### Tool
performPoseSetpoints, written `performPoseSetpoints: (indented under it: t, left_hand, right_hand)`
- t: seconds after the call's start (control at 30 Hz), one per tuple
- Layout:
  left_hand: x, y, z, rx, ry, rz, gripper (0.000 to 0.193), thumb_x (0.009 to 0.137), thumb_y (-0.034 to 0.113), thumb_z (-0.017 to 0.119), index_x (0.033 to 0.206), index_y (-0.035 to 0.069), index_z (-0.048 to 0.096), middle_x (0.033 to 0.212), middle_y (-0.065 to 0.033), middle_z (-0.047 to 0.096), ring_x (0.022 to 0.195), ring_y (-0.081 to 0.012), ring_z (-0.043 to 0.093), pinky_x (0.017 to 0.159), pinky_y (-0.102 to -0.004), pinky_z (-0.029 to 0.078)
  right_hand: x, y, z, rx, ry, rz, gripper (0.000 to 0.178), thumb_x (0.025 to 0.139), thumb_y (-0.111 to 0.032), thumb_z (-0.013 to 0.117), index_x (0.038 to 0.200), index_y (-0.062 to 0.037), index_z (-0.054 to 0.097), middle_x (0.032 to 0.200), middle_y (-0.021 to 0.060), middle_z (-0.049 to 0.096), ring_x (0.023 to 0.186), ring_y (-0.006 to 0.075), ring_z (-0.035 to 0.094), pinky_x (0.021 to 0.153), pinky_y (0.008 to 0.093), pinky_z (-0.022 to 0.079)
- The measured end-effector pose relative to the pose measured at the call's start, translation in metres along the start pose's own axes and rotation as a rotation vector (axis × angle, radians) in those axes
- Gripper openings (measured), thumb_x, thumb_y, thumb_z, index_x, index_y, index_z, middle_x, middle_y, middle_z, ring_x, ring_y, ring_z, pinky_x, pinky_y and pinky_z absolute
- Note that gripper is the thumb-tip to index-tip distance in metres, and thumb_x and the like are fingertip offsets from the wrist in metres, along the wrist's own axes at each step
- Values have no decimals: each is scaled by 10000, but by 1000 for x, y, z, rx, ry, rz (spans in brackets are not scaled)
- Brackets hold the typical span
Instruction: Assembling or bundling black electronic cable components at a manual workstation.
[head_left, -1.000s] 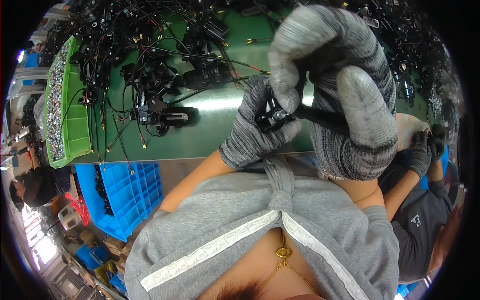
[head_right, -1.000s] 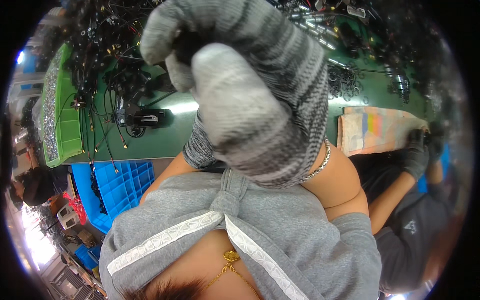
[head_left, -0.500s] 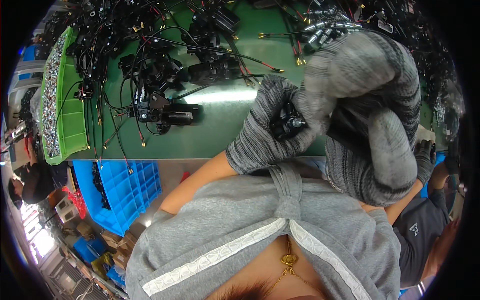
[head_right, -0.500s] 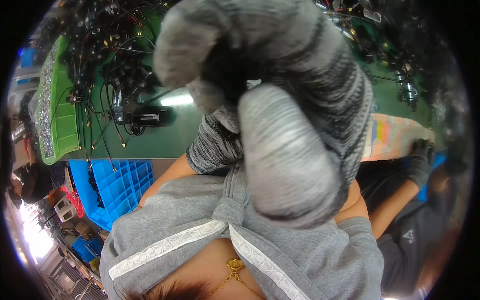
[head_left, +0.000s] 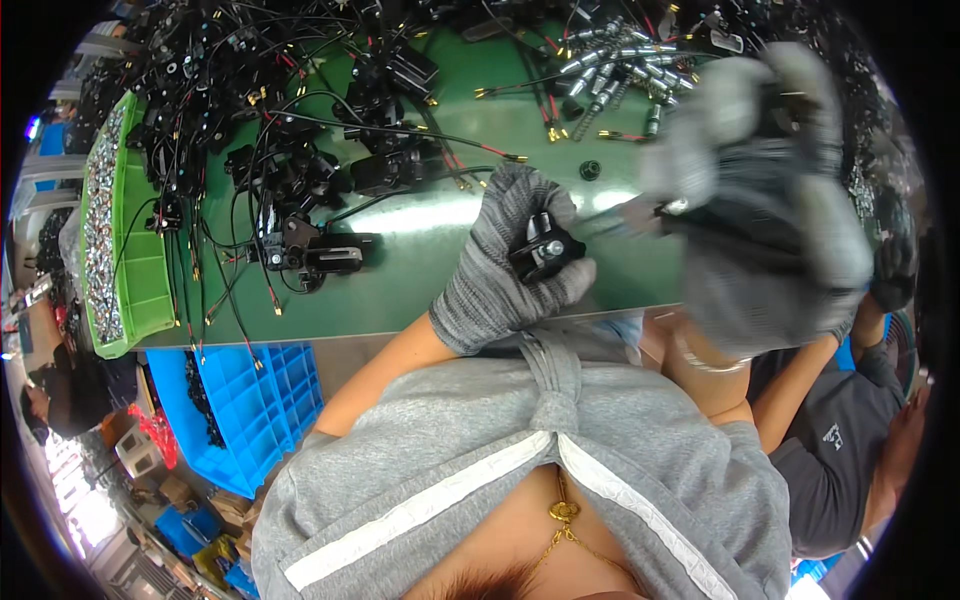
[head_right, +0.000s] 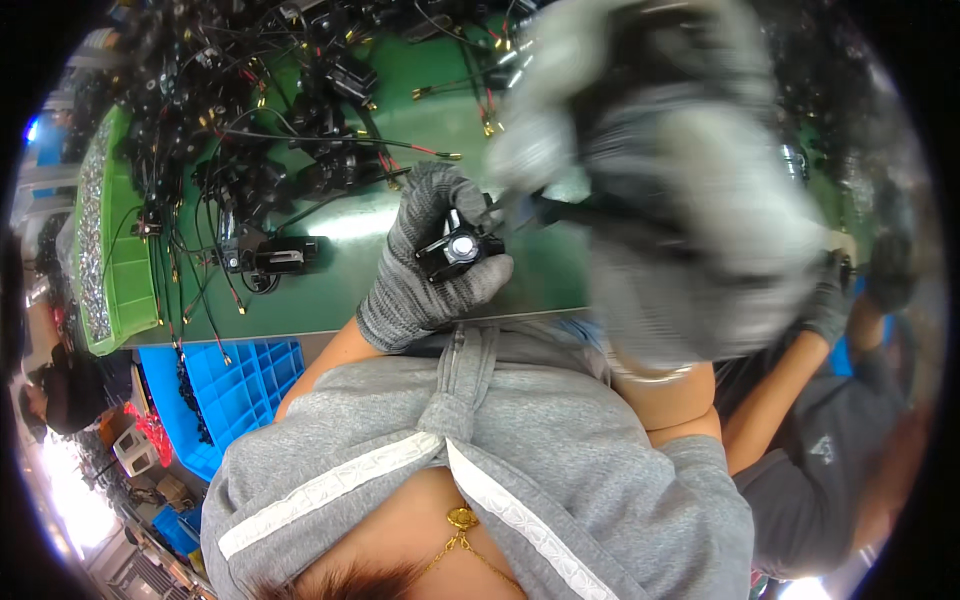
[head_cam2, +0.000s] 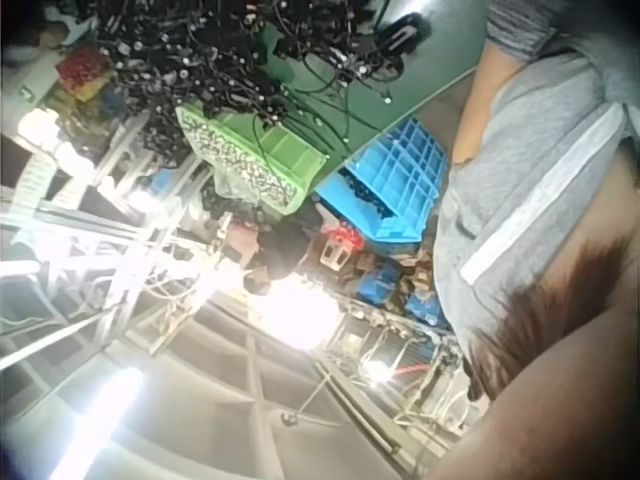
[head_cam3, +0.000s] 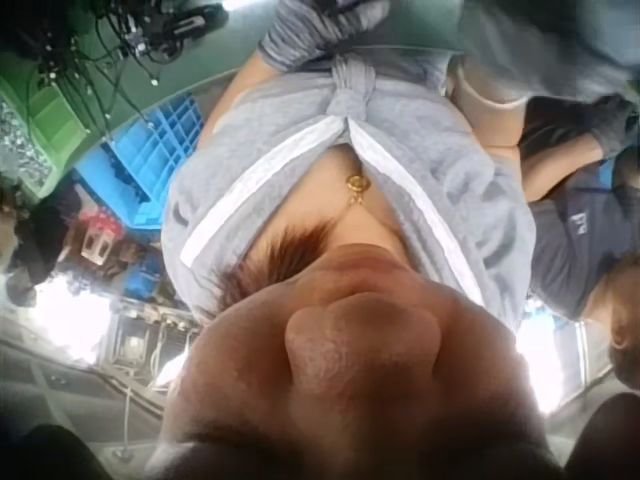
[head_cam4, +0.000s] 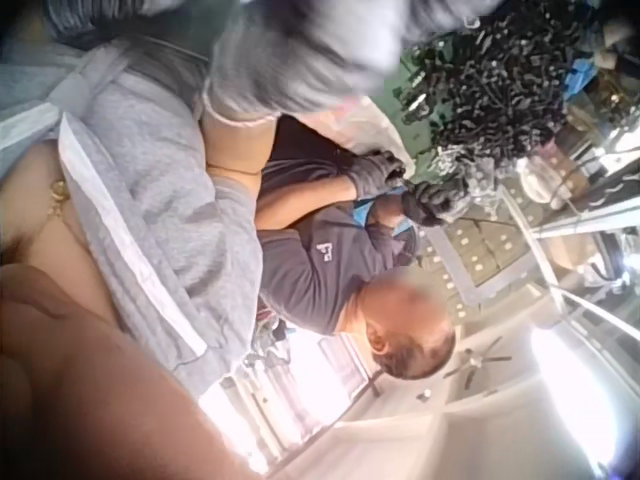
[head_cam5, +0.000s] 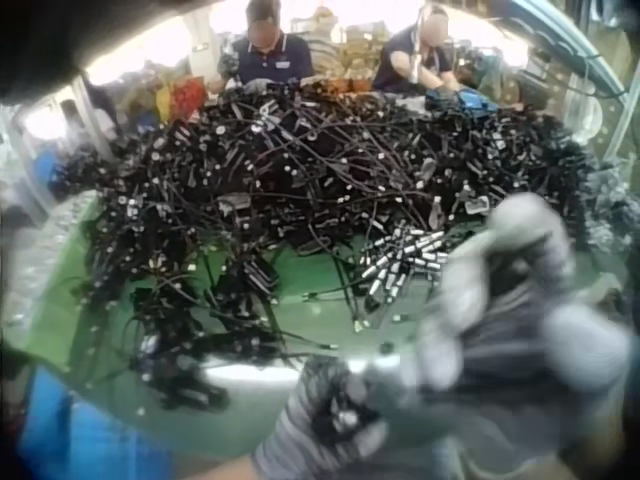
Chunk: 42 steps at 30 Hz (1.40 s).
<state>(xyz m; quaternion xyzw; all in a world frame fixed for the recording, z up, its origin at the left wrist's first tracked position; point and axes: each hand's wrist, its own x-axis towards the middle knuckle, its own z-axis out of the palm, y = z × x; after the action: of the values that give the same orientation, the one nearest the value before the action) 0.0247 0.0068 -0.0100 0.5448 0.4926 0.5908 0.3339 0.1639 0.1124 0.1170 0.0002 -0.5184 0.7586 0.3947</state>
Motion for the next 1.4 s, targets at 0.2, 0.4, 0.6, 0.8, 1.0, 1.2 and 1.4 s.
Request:
performPoseSetpoints:
  t: [0.2,0.4,0.6,0.8,1.0,1.2,1.4]
  left_hand:
    - [-5,4,-4,-35,-59,-95,510,655,53,813,1061,116,511,997,-11,492,929,-120,513,837,-295,451]
    - [-2,2,-3,4,-67,-82,535,652,91,852,1068,112,516,1003,-12,497,927,-115,508,822,-284,462]
    - [-7,6,6,-186,55,-296,569,638,225,879,1061,86,524,1023,-58,486,950,-179,531,845,-339,468]
    - [-8,-6,6,-154,23,-180,595,644,252,880,1080,69,518,1026,-67,496,1005,-200,532,883,-345,473]
    - [-5,-7,3,43,-7,41,623,646,236,882,1109,82,494,1070,-65,484,1002,-179,518,876,-339,473]
    - [-10,1,12,-218,111,-198,639,655,177,884,1137,102,470,1066,-60,484,990,-174,522,884,-331,467]
    - [-7,1,16,-15,81,109,610,665,139,876,1126,93,478,1057,-69,496,950,-189,540,850,-327,480]
  right_hand:
    - [-2,11,-51,-1602,-50,2,267,782,-115,692,1039,-48,672,1322,105,481,1192,205,469,875,313,495]
    - [-18,51,-66,-1874,-120,302,218,706,-94,774,917,-83,720,1320,85,493,1203,263,471,971,342,467]
    - [-27,26,-29,-1208,-131,-2,251,674,-168,803,917,-143,749,1309,128,526,1116,294,531,968,396,454]
    - [-41,37,-13,-1391,-104,1,285,686,-202,817,958,-155,745,1295,149,514,1170,320,507,990,438,427]
    - [-49,38,-15,-1387,-102,-93,201,698,-196,768,876,-108,741,1232,149,574,1114,331,554,950,431,452]
    - [-40,16,-27,-1129,-125,-92,419,783,-167,714,1189,-121,619,1187,124,568,982,248,579,837,375,495]
    - [-26,4,-25,13,-13,-388,427,993,-123,416,1419,-126,404,1118,98,486,848,154,432,680,279,454]
